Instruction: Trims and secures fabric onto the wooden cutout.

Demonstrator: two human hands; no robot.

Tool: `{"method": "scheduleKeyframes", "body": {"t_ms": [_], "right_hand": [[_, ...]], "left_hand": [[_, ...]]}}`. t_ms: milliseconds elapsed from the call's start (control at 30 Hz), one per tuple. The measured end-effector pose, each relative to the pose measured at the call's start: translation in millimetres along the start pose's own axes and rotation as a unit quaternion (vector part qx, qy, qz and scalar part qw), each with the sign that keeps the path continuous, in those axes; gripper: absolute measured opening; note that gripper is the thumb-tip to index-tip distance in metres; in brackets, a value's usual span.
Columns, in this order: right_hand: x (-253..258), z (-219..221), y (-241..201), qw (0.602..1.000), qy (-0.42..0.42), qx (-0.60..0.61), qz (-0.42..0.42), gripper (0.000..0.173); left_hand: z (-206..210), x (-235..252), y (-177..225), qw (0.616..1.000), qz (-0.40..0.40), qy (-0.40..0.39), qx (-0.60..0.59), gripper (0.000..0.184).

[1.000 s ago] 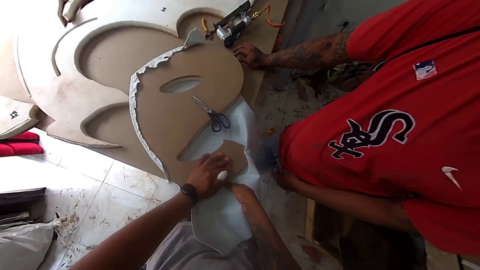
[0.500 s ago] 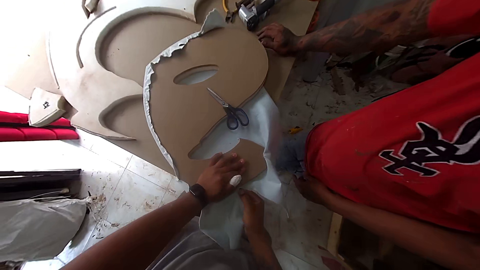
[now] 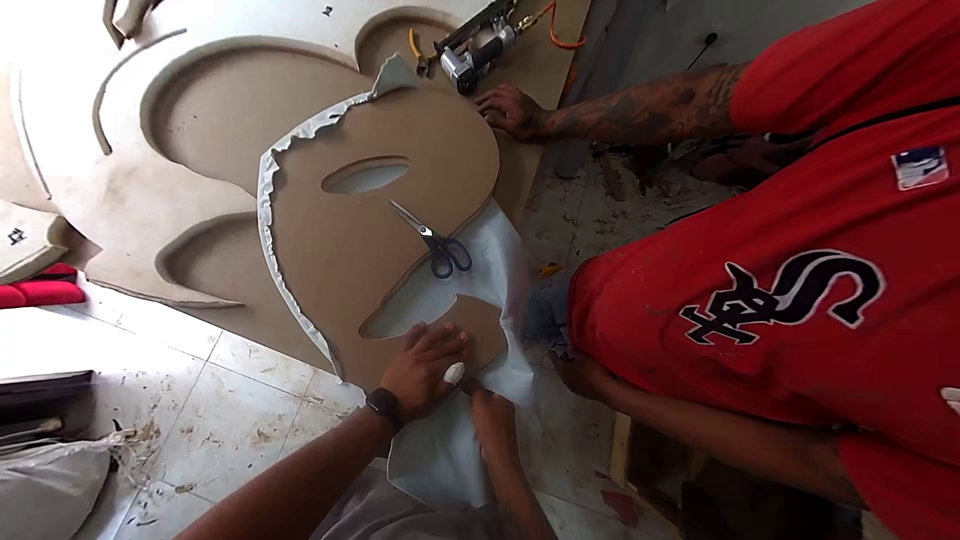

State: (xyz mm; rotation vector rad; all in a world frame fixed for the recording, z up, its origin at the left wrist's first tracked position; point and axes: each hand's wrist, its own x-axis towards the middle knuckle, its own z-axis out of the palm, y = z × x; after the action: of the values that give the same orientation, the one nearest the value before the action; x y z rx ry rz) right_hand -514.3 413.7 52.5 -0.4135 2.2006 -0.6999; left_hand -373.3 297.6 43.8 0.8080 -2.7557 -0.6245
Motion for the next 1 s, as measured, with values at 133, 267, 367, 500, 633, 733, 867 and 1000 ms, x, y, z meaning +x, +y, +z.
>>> {"method": "scheduleKeyframes", "body": {"t_ms": [133, 267, 367, 500, 633, 733, 867, 1000], "right_hand": [[4, -10, -8, 0.995, -0.019, -0.092, 0.015, 0.054], [14, -32, -4, 0.96, -0.174, -0.215, 0.052, 0.078], [27, -36, 12, 0.96, -0.206, -0.188, -0.002, 0.077], [25, -34, 7, 0.96, -0.191, -0.202, -0.031, 0.067], [34, -21, 25, 0.969, -0.122, -0.121, -0.176, 0.06], [37, -25, 30, 0.96, -0.163, -0.131, -0.188, 0.06], [42, -15, 46, 0.957, -0.193, -0.121, -0.18, 0.076], [44, 5, 63, 0.965, -0.139, 0.016, -0.221, 0.064]], "left_hand": [[-2, 1, 0, 1.0, -0.005, -0.002, 0.0, 0.043], [-6, 1, 5, 1.0, -0.005, 0.008, -0.001, 0.04], [-17, 18, 13, 0.998, -0.049, 0.026, -0.004, 0.04], [-3, 58, 25, 0.986, -0.16, 0.014, 0.053, 0.051], [2, 64, 27, 0.967, -0.233, 0.032, 0.1, 0.057], [2, 67, 29, 0.961, -0.253, 0.019, 0.109, 0.062], [11, 68, 31, 0.961, -0.24, 0.021, 0.138, 0.062], [20, 69, 28, 0.96, -0.228, 0.03, 0.16, 0.06]]}}
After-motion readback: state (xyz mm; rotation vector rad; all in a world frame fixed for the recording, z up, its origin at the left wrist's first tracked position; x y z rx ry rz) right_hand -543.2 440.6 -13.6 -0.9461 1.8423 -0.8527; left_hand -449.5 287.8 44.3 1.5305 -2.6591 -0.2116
